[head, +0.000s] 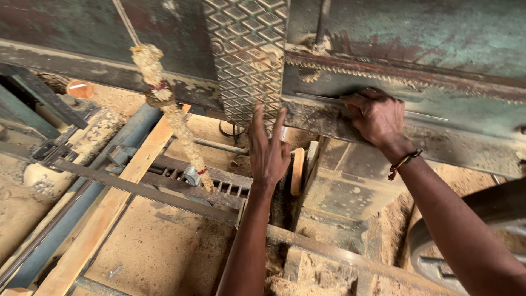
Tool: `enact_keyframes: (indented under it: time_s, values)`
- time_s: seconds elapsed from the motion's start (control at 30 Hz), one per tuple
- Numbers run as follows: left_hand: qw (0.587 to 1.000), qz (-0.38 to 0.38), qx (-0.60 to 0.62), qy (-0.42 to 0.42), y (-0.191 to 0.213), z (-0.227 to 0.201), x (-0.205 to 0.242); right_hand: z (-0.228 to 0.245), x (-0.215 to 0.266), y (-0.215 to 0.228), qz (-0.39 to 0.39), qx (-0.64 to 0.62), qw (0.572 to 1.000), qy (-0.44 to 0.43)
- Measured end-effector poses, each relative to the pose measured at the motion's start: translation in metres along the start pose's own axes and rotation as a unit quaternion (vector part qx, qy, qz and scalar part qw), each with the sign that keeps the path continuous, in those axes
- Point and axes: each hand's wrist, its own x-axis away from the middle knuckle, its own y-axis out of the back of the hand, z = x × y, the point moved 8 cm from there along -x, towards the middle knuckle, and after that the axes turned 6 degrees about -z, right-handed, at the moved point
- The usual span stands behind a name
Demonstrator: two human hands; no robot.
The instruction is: The person uses a metal scraper to remove sawdust and debris from a large metal wheel and the frame of a woodworking machine. The person then uses a white brush to sweep the cleaned areas and remove remaining dust.
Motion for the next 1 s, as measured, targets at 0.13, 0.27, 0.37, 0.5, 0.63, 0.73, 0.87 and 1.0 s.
enact_keyframes:
  time_s: [0.13,0.27,0.37,0.5,0.63,0.73,0.87,1.0]
  values:
    - [0.985,-0.058,0.13,0.098,0.013,0.012,-0.01,0.007,-0.006,-0.038,0.069,0.004,0.998,-0.003]
    - [0.996,-0.001,0.027,0.082,0.01,0.005,-0.014,0.012,-0.01,-0.056,0.113,-0.034,0.993,-0.007]
    - [0.994,0.035,-0.085,0.062,0.005,0.016,-0.016,0.012,-0.008,-0.056,0.146,-0.094,0.985,-0.019]
    - [0.986,0.027,-0.161,0.042,0.011,0.023,-0.005,0.017,0.003,-0.044,0.183,-0.115,0.976,-0.014]
    - [0.992,0.04,-0.107,0.053,0.011,0.022,-0.008,0.009,0.032,-0.04,0.306,-0.086,0.946,-0.069]
    - [0.991,0.045,-0.114,0.052,0.013,0.021,-0.009,0.005,0.007,0.002,0.064,-0.223,0.973,-0.01]
    - [0.99,0.058,-0.117,0.054,0.014,0.021,-0.005,-0.001,0.011,-0.014,0.157,-0.113,0.976,-0.103]
    - [0.99,0.053,-0.121,0.052,0.01,0.022,-0.006,-0.003,0.05,-0.011,0.224,-0.05,0.968,-0.101]
